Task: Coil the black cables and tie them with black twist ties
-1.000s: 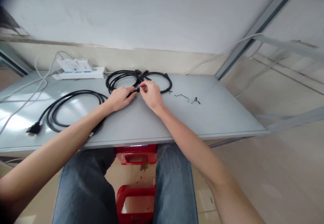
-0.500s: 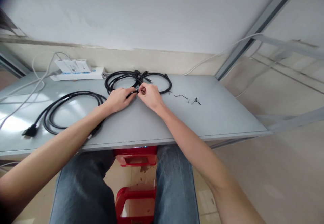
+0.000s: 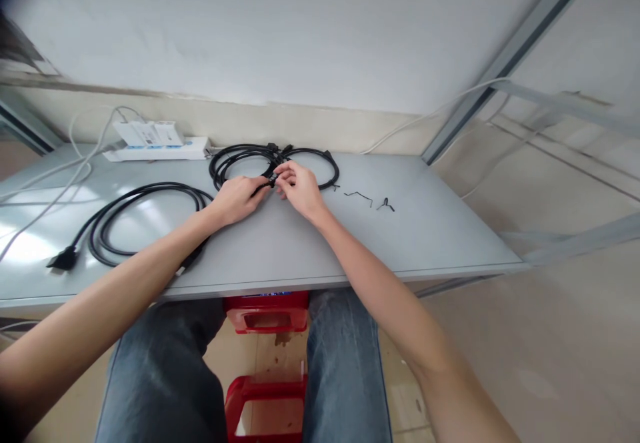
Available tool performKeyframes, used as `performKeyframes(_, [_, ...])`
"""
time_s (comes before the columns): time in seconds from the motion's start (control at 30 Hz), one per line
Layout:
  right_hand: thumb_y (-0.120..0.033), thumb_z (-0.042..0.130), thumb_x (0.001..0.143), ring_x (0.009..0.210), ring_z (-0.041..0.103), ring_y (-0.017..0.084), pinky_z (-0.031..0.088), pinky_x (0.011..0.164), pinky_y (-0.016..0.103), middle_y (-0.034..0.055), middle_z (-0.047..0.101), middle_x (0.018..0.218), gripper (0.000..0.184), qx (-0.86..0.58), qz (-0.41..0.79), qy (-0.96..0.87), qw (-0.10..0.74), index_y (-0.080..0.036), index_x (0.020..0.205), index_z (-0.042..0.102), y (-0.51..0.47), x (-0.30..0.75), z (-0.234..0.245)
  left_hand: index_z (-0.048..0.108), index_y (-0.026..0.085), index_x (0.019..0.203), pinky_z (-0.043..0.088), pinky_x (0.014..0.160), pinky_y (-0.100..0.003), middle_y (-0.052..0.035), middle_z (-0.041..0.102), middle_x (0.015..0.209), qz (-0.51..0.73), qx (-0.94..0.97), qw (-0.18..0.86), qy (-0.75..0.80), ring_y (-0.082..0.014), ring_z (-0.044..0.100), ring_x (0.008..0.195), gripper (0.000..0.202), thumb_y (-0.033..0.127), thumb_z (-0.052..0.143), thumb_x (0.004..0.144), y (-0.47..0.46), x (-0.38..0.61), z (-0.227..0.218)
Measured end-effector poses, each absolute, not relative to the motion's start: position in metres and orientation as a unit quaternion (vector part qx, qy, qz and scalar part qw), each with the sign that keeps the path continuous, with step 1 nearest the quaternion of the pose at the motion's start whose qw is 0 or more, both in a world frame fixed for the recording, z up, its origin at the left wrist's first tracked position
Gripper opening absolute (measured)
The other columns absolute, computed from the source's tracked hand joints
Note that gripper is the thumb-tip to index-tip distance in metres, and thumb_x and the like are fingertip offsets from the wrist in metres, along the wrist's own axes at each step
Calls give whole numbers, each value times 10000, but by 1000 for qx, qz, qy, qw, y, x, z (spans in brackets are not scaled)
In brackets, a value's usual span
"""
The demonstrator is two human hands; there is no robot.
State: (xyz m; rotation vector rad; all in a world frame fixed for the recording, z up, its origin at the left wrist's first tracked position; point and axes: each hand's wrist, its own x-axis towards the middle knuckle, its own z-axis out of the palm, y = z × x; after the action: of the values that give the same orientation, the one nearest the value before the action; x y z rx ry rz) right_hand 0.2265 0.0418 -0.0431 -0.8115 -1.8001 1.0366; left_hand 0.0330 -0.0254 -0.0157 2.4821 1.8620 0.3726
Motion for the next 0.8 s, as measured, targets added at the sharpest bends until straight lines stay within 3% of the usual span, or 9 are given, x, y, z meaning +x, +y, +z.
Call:
performKeyframes(0.23, [-178, 760, 900, 783, 715, 168, 658, 693, 299, 13, 682, 857, 182, -319, 463, -725, 397, -204, 1079, 761, 41, 229, -42, 743, 194, 1446, 565, 929, -414, -158, 848, 1250, 126, 788, 19, 602, -360, 786, 1191, 512, 370, 365, 1150, -28, 36, -12])
performKeyframes(0.47, [-142, 823, 787, 839, 698, 200, 639, 828, 378, 19, 737, 906, 324, -296, 403, -778, 381, -230, 1098, 798, 39, 230, -41, 770, 195, 1397, 571, 942, -401, -148, 847, 1269, 137, 786, 35, 601, -344, 788, 1180, 486, 364, 388, 1149, -27, 35, -12])
performKeyframes(0.57, [-157, 816, 799, 852, 718, 210, 631, 854, 394, 26, 757, 910, 277, -290, 393, -783, 386, -223, 1066, 784, 38, 230, -39, 777, 197, 1383, 572, 945, -400, -148, 845, 1277, 134, 786, 39, 603, -344, 787, 1181, 481, 376, 393, 1154, -27, 35, -12])
performKeyframes(0.7, [-293, 836, 879, 856, 726, 221, 621, 859, 406, 42, 772, 903, 154, -293, 364, -784, 408, -222, 978, 743, 35, 230, -36, 767, 203, 1405, 572, 937, -396, -147, 845, 1267, 133, 787, 34, 601, -340, 787, 1175, 484, 393, 400, 1154, -26, 34, -14])
performKeyframes(0.8, [-483, 879, 902, 847, 711, 220, 606, 833, 400, 47, 761, 893, 309, -293, 346, -792, 410, -227, 950, 711, 32, 229, -36, 768, 194, 1403, 574, 925, -405, -154, 842, 1267, 131, 788, 29, 601, -350, 785, 1168, 489, 397, 406, 1145, -26, 33, -16])
